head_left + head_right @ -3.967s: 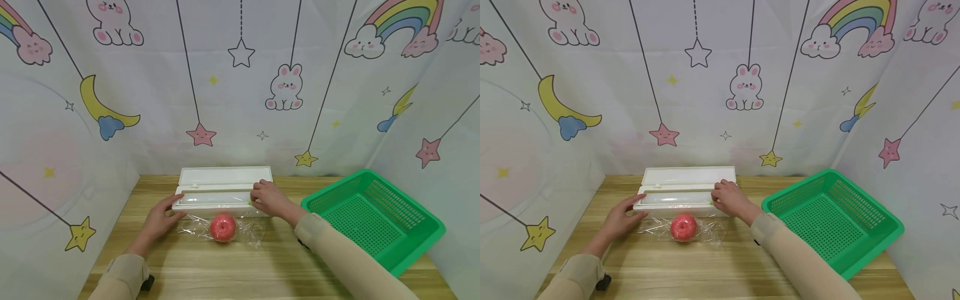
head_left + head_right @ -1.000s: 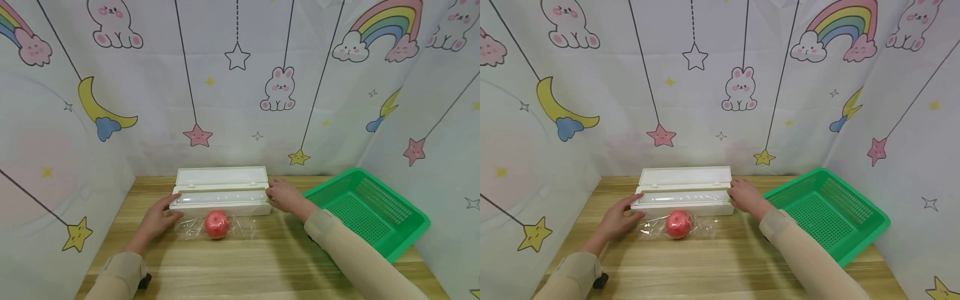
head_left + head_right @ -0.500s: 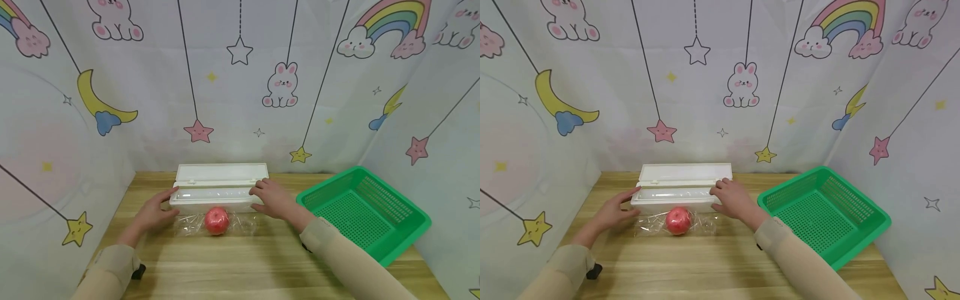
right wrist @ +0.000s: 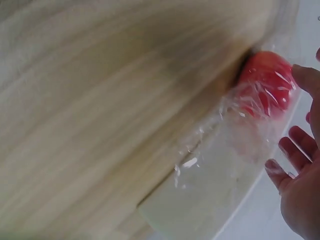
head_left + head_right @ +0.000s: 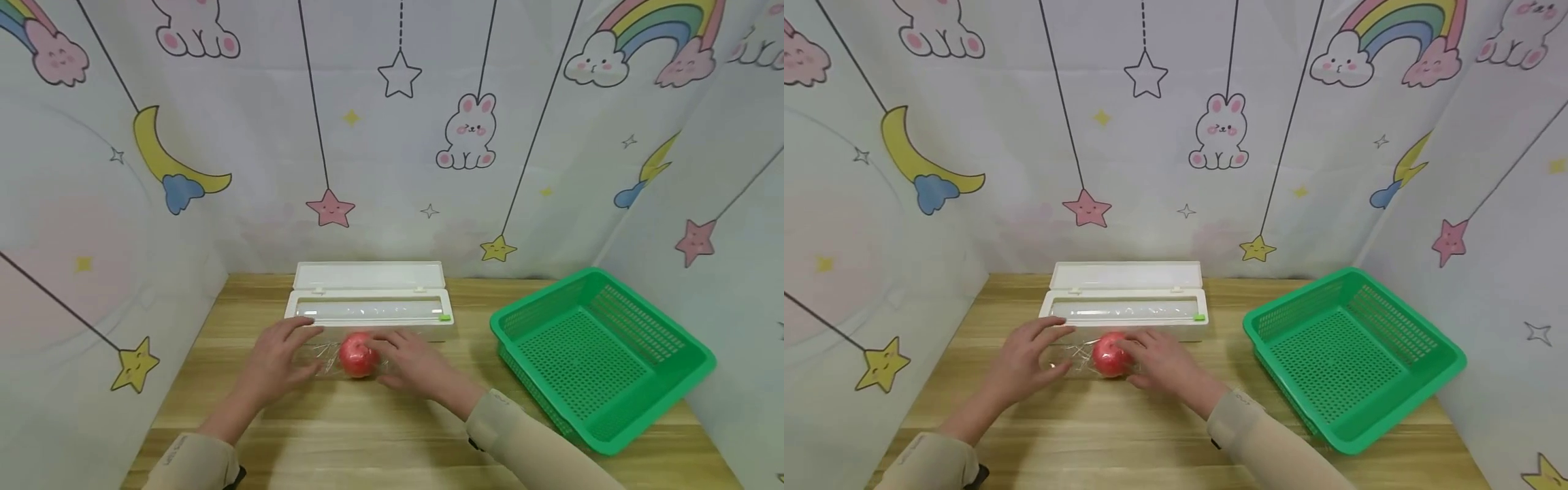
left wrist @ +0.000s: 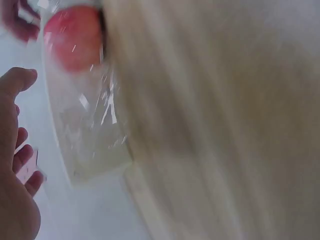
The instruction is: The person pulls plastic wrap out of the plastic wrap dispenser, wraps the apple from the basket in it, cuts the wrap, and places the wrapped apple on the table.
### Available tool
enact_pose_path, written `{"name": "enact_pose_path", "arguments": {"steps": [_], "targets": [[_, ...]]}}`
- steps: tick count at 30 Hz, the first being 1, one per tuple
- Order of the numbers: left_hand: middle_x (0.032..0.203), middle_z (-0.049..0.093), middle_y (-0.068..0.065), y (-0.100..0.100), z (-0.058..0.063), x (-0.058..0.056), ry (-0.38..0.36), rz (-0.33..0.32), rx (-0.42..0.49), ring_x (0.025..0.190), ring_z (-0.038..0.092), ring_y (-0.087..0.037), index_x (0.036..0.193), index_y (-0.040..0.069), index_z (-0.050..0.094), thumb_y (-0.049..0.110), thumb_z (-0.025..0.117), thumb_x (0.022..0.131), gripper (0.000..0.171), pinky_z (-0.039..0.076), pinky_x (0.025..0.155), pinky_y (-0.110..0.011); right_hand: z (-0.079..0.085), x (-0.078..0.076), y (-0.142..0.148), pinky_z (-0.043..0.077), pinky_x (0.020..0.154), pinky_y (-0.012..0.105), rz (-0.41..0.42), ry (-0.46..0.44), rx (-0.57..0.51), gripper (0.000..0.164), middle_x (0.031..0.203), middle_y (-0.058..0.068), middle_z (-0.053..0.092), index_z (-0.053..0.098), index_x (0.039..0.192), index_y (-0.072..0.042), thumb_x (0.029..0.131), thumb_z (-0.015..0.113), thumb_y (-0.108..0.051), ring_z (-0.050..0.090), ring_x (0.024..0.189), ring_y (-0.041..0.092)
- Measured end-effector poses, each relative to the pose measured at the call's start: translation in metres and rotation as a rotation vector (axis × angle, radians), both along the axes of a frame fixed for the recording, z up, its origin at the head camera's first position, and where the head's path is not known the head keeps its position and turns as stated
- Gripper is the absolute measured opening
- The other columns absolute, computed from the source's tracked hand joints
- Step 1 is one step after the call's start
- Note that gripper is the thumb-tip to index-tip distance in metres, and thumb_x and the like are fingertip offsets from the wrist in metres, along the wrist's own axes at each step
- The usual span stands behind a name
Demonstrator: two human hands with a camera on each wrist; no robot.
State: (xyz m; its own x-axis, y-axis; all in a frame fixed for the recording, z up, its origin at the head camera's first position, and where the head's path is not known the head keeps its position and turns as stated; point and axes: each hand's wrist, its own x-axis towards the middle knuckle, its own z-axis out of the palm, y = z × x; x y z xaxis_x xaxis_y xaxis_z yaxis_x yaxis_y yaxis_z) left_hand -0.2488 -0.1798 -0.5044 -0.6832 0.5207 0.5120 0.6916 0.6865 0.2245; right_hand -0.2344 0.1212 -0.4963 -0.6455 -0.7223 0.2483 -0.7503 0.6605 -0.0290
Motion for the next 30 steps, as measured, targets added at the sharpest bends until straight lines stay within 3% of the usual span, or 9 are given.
{"name": "enact_pose_path", "arguments": {"steps": [5,10,16,22,30], "targets": [[0.128,0.047,-0.002,0.024,-0.020,0.009,0.073,-0.081,-0.118,0.116,0.043,-0.024,0.128,0.021,0.051,0.039,0.076,0.071,0.065,0.031,0.098,-0.047,-0.017,-0.001,-0.006,0.031,0.101,0.034,0.013,0.066,-0.004,0.076,0.135,-0.001,0.039,0.038,0.139,-0.020,0.077,0.076,-0.044,0.039,0.120,0.019],[0.130,0.045,-0.004,0.037,-0.032,0.009,0.129,-0.073,-0.160,0.117,0.042,-0.026,0.130,0.019,0.049,0.039,0.077,0.070,0.069,0.031,0.099,-0.047,-0.027,-0.001,-0.011,0.027,0.104,0.039,0.006,0.089,0.028,0.083,0.138,0.001,0.034,0.030,0.143,-0.020,0.078,0.074,-0.047,0.036,0.123,0.020],[0.136,0.041,-0.004,0.043,-0.036,0.007,0.143,-0.043,-0.183,0.123,0.039,-0.027,0.138,0.019,0.041,0.043,0.079,0.069,0.082,0.030,0.100,-0.049,-0.031,-0.004,-0.015,0.028,0.103,0.042,0.013,0.105,-0.002,0.092,0.142,0.005,0.031,0.025,0.145,-0.018,0.075,0.077,-0.047,0.035,0.124,0.023],[0.133,0.043,-0.004,0.046,-0.038,0.006,0.127,-0.010,-0.231,0.123,0.038,-0.026,0.140,0.019,0.036,0.046,0.079,0.069,0.088,0.029,0.100,-0.048,-0.038,-0.008,-0.018,0.025,0.104,0.038,0.009,0.124,0.000,0.094,0.141,0.005,0.030,0.023,0.145,-0.017,0.075,0.077,-0.047,0.034,0.125,0.021],[0.129,0.046,-0.007,0.056,-0.035,0.004,0.156,0.016,-0.300,0.120,0.041,-0.027,0.136,0.012,0.040,0.048,0.080,0.069,0.086,0.032,0.099,-0.048,-0.049,-0.016,-0.018,0.028,0.103,0.038,0.018,0.176,-0.041,0.086,0.137,0.007,0.036,0.029,0.143,-0.013,0.076,0.077,-0.041,0.037,0.123,0.023]]}}
